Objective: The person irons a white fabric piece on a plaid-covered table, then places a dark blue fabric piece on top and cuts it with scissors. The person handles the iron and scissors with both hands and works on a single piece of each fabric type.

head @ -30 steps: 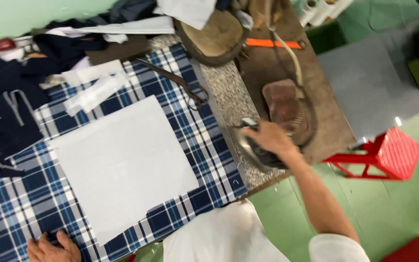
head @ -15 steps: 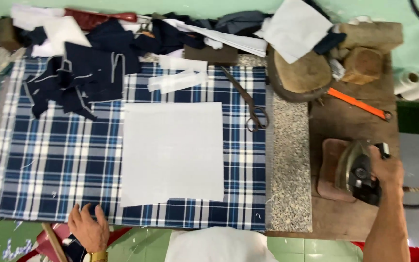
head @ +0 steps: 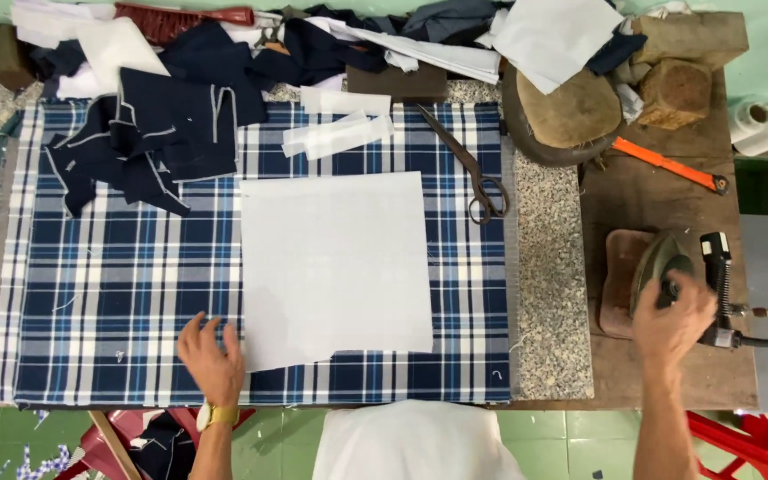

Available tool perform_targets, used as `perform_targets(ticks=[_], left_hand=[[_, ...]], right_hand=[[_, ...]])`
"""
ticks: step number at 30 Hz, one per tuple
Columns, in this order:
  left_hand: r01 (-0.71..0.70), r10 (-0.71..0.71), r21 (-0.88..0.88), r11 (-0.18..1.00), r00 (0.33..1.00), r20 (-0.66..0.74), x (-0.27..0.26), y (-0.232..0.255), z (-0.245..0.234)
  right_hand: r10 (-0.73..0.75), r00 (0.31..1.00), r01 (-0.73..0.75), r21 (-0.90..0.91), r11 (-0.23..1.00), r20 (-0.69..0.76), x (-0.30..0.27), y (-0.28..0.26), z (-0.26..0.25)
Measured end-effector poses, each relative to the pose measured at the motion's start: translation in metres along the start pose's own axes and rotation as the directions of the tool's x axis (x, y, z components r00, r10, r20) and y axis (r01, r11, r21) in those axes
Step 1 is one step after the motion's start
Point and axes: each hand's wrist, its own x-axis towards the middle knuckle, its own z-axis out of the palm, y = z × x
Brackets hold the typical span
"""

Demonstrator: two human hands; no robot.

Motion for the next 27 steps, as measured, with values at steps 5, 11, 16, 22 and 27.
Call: perform_targets(ticks=[5,11,16,22,27], left_hand=[[-0.112,0.113,-0.153,0.982,0.994,0.000,0.037,0.003,0.011],[-0.137,0.142,-0.195,0.971,0.990,0.012,0.056,-0.010,0.013],[-0.130,0.142,-0.190,0.973,0.989,0.049,0.063,-0.035,0.016],[-0.157,0.164,-0.211,0.965,0.986,0.015,0.069,-0.059,0.020],[-0.089,0.096,-0.227,0.970,0.995,0.021,0.074,-0.078,0.024]], right_hand=[[0.278,0.947,-0.301,0.141,0.943,0.163,-0.065,-0.061,-0.006],[0.218,0.974,-0.225,0.203,0.953,0.056,-0.115,-0.122,-0.025],[0.232,0.970,-0.242,0.204,0.949,0.072,-0.140,-0.156,-0.015],[0.101,0.990,-0.129,0.320,0.939,0.102,-0.129,-0.218,-0.007],[0.073,0.972,-0.151,0.361,0.920,0.222,-0.122,-0.260,-0.002]])
